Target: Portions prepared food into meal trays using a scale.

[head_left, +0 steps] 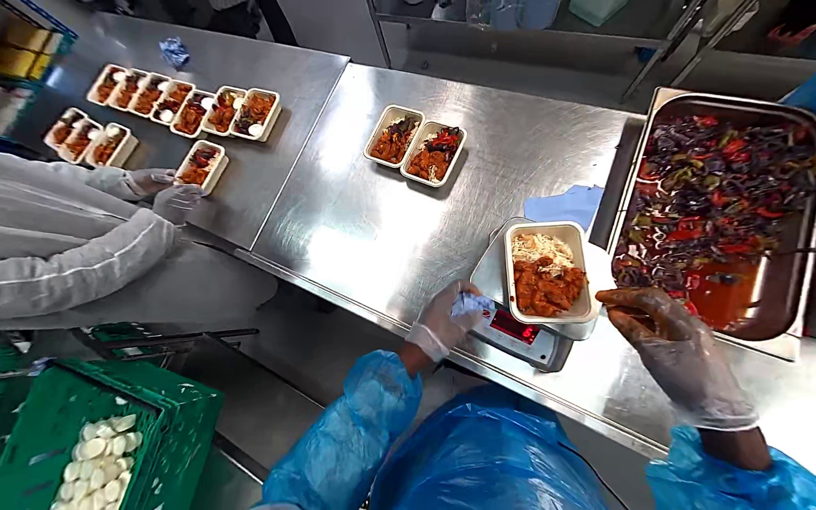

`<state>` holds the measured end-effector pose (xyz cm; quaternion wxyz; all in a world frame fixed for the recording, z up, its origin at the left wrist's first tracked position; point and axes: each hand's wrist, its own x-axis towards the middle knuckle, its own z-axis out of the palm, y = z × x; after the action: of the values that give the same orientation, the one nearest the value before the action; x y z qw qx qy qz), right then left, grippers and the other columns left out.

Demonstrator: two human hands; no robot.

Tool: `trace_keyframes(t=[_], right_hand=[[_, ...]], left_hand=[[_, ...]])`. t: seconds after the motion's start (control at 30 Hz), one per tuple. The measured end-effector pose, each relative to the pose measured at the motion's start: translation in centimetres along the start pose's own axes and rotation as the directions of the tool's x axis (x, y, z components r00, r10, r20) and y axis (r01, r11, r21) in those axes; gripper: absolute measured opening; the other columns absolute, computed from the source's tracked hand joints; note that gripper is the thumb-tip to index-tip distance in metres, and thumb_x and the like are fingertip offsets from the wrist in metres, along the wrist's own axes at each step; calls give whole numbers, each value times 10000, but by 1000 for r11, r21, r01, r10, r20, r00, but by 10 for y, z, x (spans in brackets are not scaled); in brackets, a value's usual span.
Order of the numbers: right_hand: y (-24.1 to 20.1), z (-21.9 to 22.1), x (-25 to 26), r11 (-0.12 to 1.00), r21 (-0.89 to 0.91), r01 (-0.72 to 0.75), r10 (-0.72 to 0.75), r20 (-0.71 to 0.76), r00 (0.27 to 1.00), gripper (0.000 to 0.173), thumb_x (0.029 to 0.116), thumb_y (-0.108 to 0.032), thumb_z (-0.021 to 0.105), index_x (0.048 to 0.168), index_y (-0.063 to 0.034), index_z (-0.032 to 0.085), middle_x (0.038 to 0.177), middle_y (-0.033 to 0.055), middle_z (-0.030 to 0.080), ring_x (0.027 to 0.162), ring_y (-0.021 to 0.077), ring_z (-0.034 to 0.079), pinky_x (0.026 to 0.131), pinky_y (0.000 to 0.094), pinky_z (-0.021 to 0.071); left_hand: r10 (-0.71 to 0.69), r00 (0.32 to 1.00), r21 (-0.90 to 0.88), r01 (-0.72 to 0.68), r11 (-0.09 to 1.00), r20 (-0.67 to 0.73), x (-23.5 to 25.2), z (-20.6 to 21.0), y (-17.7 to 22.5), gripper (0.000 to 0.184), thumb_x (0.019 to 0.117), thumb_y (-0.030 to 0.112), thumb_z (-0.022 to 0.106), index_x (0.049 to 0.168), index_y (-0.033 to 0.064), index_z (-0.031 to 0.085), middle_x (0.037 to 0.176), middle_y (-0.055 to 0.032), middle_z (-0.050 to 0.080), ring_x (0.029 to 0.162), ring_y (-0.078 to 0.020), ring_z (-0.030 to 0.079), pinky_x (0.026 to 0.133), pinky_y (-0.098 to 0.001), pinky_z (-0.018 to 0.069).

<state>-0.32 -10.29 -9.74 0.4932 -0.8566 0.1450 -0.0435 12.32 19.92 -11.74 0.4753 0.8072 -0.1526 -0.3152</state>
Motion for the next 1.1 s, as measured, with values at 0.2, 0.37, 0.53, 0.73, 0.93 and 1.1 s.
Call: trace_keyframes(t=[0.2,0.37,0.53,0.73,0.93,1.1], right_hand=[[18,-8,-2,998,50,32,-32,8,999,241,981,-105,641,1209,-126,714,1240,35,676,1033,145,683,908,364,592],[25,-2,-1,995,78,67,-69,31,997,211,984,-101,647,1181,-129,719,1246,36,674,1032,140,690,897,367,603],[28,3,0,984,148,97,-105,44,994,204,981,-106,649,1172,-120,717,1254,30,672,1046,120,689,904,329,602],[30,2,2,983,165,85,-97,63,993,203,982,-103,647,1173,-120,713,1255,36,670,1036,126,687,892,340,600],[33,0,7,974,195,111,-127,67,990,207,991,-116,636,1186,-116,706,1252,33,673,1051,127,680,901,334,595],[33,-5,8,975,212,69,-83,60,995,220,995,-124,639,1206,-113,702,1256,50,672,1062,153,677,913,362,584]], left_hand=[[216,975,284,-221,933,49,72,11,26,341,989,106,655,1329,74,658,1218,-140,710,1113,-249,693,1016,-481,547],[182,980,403,-196,894,75,87,27,30,259,1002,165,642,1246,124,718,1166,-98,719,1092,-235,688,1002,-496,543],[100,994,373,-110,921,47,71,35,31,264,988,168,670,1246,132,712,1133,-87,740,1042,-210,711,971,-481,563],[75,997,162,-72,984,-14,48,48,17,262,978,111,678,1236,72,707,1118,-107,741,998,-176,717,945,-417,581],[60,998,86,-63,994,29,30,56,3,245,978,88,662,1217,71,716,1140,-89,744,1050,-166,708,970,-409,578],[-29,985,17,27,999,171,-18,45,32,229,1020,42,570,1224,7,669,1136,-140,713,977,-207,682,879,-419,561]])
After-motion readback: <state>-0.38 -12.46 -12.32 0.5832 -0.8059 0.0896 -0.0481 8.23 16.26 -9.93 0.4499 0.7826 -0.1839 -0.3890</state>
